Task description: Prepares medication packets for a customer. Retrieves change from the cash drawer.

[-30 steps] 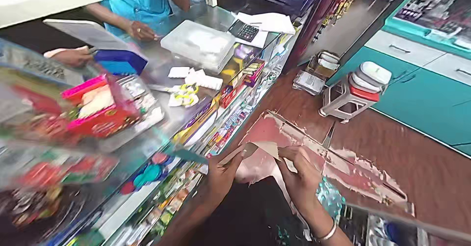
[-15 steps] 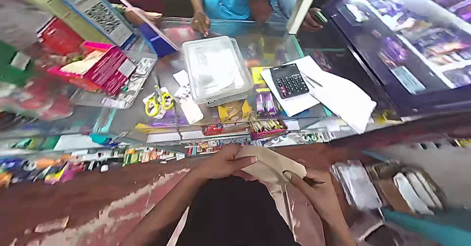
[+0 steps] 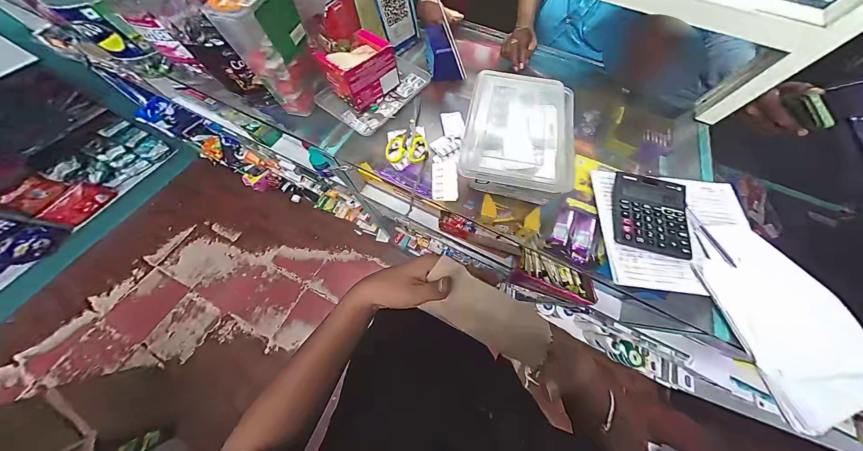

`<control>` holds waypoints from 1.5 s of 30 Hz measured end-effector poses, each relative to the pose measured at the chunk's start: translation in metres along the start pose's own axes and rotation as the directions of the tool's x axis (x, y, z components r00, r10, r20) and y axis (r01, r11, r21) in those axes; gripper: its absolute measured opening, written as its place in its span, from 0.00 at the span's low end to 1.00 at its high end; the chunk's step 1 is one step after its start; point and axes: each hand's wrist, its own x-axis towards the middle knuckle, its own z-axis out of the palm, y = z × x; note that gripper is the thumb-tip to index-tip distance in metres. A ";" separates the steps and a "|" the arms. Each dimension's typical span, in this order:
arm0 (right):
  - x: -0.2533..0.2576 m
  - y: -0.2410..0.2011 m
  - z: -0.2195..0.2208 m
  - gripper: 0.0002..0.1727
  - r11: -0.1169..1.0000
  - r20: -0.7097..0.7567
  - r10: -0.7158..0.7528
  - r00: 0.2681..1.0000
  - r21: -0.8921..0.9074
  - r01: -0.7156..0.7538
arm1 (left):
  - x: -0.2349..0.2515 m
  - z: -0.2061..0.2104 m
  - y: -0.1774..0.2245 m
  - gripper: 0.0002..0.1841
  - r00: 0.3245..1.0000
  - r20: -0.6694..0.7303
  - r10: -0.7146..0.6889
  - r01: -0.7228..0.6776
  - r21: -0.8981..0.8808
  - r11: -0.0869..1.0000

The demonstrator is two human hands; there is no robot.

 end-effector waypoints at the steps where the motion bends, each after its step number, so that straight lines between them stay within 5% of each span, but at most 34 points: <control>1: 0.020 0.000 0.007 0.34 0.994 0.018 -0.015 1.000 -0.104 0.016 | -0.005 -0.011 0.002 0.27 0.985 -0.169 0.014 -0.008 0.036 0.999; 3: 0.068 0.008 0.028 0.41 0.907 -0.031 -0.088 0.996 -0.415 0.068 | -0.009 -0.033 0.001 0.58 0.903 -0.422 0.077 -0.049 0.077 0.996; 5: 0.120 0.032 0.053 0.43 0.710 -0.036 -0.169 0.985 -0.698 0.097 | -0.012 -0.046 -0.003 0.67 0.868 -0.493 0.061 -0.130 -0.107 0.986; 7: 0.162 0.059 0.068 0.34 0.407 0.125 -0.189 0.974 -0.893 0.193 | -0.010 -0.050 0.003 0.58 0.758 -0.646 -0.091 -0.316 -0.486 0.815; 8: 0.178 0.063 0.072 0.30 0.341 0.221 -0.181 0.958 -0.900 0.272 | -0.010 -0.063 0.008 0.46 0.683 -0.710 -0.174 -0.387 -0.553 0.738; 10: 0.195 0.058 0.065 0.27 0.436 0.252 -0.270 0.929 -0.829 0.352 | -0.018 -0.108 0.012 0.35 0.606 -0.760 -0.236 -0.468 -0.580 0.667; 11: 0.198 0.056 0.053 0.25 0.443 0.185 -0.348 0.919 -0.832 0.335 | -0.023 -0.131 0.010 0.36 0.615 -0.755 -0.229 -0.502 -0.598 0.624; 13: 0.198 0.055 0.018 0.31 0.172 -0.015 -0.399 0.917 -0.983 0.059 | -0.033 -0.164 0.007 0.37 0.653 -0.719 -0.238 -0.509 -0.649 0.566; 15: 0.200 0.062 -0.011 0.35 -0.094 -0.125 -0.272 0.954 -0.983 -0.155 | -0.038 -0.180 0.003 0.36 0.708 -0.651 -0.274 -0.471 -0.724 0.504; 18: 0.195 0.071 -0.022 0.23 -0.267 -0.028 -0.270 0.962 -0.958 -0.103 | -0.030 -0.195 -0.002 0.36 0.788 -0.527 -0.318 -0.404 -0.832 0.379; 20: 0.195 0.063 -0.014 0.18 -0.208 0.083 -0.322 0.943 -0.978 0.015 | -0.025 -0.195 -0.007 0.35 0.825 -0.444 -0.349 -0.325 -0.879 0.348; 22: 0.212 0.049 -0.001 0.17 -0.096 0.036 -0.434 0.900 -0.995 -0.007 | -0.023 -0.195 -0.009 0.34 0.844 -0.381 -0.377 -0.213 -0.884 0.415; 24: 0.242 0.043 0.003 0.18 -0.130 -0.084 -0.573 0.815 -0.973 -0.191 | -0.020 -0.196 -0.007 0.34 0.857 -0.325 -0.399 -0.112 -0.875 0.472; 27: 0.286 0.048 -0.003 0.23 -0.193 -0.279 -0.573 0.771 -0.868 -0.458 | -0.015 -0.198 -0.007 0.34 0.864 -0.247 -0.439 -0.003 -0.874 0.485; 32: 0.312 0.034 -0.030 0.27 -0.045 -0.577 -0.277 0.768 -0.791 -0.610 | 0.001 -0.205 -0.008 0.32 0.870 -0.216 -0.444 -0.035 -0.924 0.381; 35: 0.314 0.028 -0.038 0.37 -0.015 -0.582 -0.165 0.796 -0.806 -0.592 | 0.000 -0.214 -0.003 0.34 0.892 -0.244 -0.380 -0.111 -0.934 0.339; 41: 0.316 0.018 -0.036 0.21 -0.092 -0.537 -0.078 0.840 -0.835 -0.543 | -0.005 -0.233 -0.004 0.37 0.920 -0.249 -0.303 -0.128 -0.921 0.368; 45: 0.308 0.017 -0.032 0.26 -0.150 -0.495 -0.022 0.869 -0.857 -0.492 | -0.003 -0.226 -0.007 0.36 0.902 -0.285 -0.323 -0.183 -0.933 0.311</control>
